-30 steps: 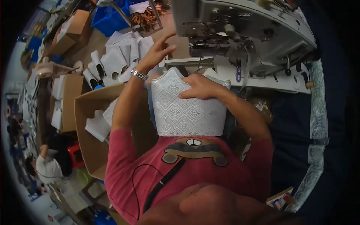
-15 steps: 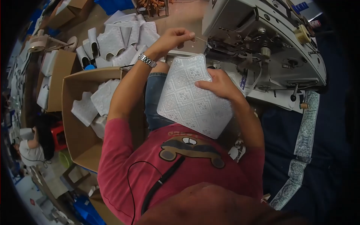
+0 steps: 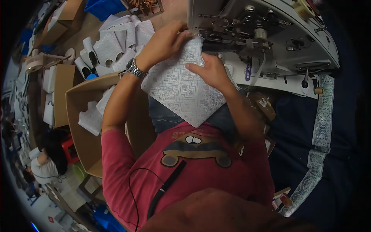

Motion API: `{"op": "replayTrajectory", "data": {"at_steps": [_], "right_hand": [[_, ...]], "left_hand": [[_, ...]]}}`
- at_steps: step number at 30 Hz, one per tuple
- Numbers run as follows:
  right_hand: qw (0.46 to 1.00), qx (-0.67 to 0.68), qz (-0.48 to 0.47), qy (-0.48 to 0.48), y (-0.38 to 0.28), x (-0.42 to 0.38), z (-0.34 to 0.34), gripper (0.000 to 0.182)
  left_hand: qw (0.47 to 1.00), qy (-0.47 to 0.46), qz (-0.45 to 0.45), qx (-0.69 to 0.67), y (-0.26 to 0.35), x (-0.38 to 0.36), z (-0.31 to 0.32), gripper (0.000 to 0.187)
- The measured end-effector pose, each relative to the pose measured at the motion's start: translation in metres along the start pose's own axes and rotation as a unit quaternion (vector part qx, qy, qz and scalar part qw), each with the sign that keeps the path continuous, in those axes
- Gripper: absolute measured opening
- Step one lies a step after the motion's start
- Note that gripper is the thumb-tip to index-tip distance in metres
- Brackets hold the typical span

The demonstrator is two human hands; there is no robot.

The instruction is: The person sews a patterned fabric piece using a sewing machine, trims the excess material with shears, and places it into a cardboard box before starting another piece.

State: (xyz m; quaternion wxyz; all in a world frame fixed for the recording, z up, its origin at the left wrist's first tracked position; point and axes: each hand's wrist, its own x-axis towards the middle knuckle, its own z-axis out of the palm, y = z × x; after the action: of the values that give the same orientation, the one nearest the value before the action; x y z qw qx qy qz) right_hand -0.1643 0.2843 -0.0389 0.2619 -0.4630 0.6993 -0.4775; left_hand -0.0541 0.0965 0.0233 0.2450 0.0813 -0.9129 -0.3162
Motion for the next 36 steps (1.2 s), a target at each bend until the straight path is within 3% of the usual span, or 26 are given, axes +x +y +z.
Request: {"op": "replayTrajectory", "data": {"at_steps": [3,5,7,8,10,18,25,27,28,30,32,34,35,36], "right_hand": [[0.998,-0.048,-0.022,0.018,-0.008,0.004,0.003,0.037],[0.998,0.044,0.039,-0.004,-0.014,0.004,0.007,0.037],[0.998,0.047,0.039,0.018,-0.028,0.002,0.009,0.037],[0.997,0.049,0.039,0.041,-0.034,0.002,0.01,0.038],[0.996,0.071,0.044,0.038,-0.035,0.003,0.012,0.038],[0.996,0.073,0.046,0.002,-0.035,0.008,-0.004,0.035],[0.978,0.155,0.072,-0.122,-0.032,0.025,-0.037,0.031],[0.979,0.08,0.088,-0.165,-0.035,0.029,-0.043,0.034],[0.98,0.08,0.091,-0.16,-0.037,0.022,-0.052,0.034],[0.975,-0.157,0.103,-0.12,-0.08,0.002,-0.073,0.035],[0.974,-0.198,-0.103,0.039,-0.036,-0.024,-0.087,0.036],[0.972,-0.139,-0.028,0.188,-0.002,-0.051,-0.106,0.043],[0.972,-0.141,-0.037,0.182,0.021,-0.054,-0.114,0.043],[0.993,0.013,0.058,0.099,0.043,-0.061,-0.121,0.047]], "left_hand": [[0.998,-0.038,0.044,0.011,-0.011,0.002,0.005,0.029],[0.996,-0.051,0.067,-0.008,-0.019,0.009,0.009,0.031],[0.975,-0.169,-0.109,-0.091,-0.023,0.016,0.009,0.035],[0.976,-0.167,-0.112,-0.088,-0.018,0.019,0.007,0.035],[0.95,-0.19,-0.202,-0.146,-0.007,0.023,0.001,0.038],[0.948,-0.136,-0.228,-0.173,-0.01,0.017,0.015,0.033],[0.951,-0.039,-0.275,-0.137,-0.004,0.007,0.027,0.036],[0.949,-0.035,-0.283,-0.137,-0.006,0.008,0.033,0.036],[0.944,-0.017,-0.274,-0.181,-0.017,0.007,0.039,0.036],[0.938,-0.002,-0.257,-0.232,-0.02,0.009,0.04,0.037],[0.928,-0.035,-0.296,-0.225,0.001,0.014,0.025,0.037],[0.914,-0.055,-0.336,-0.219,0.003,0.016,0.015,0.037],[0.926,-0.07,-0.302,-0.215,-0.007,0.014,0.016,0.036],[0.936,-0.092,-0.269,-0.21,-0.012,0.012,0.016,0.036]]}}
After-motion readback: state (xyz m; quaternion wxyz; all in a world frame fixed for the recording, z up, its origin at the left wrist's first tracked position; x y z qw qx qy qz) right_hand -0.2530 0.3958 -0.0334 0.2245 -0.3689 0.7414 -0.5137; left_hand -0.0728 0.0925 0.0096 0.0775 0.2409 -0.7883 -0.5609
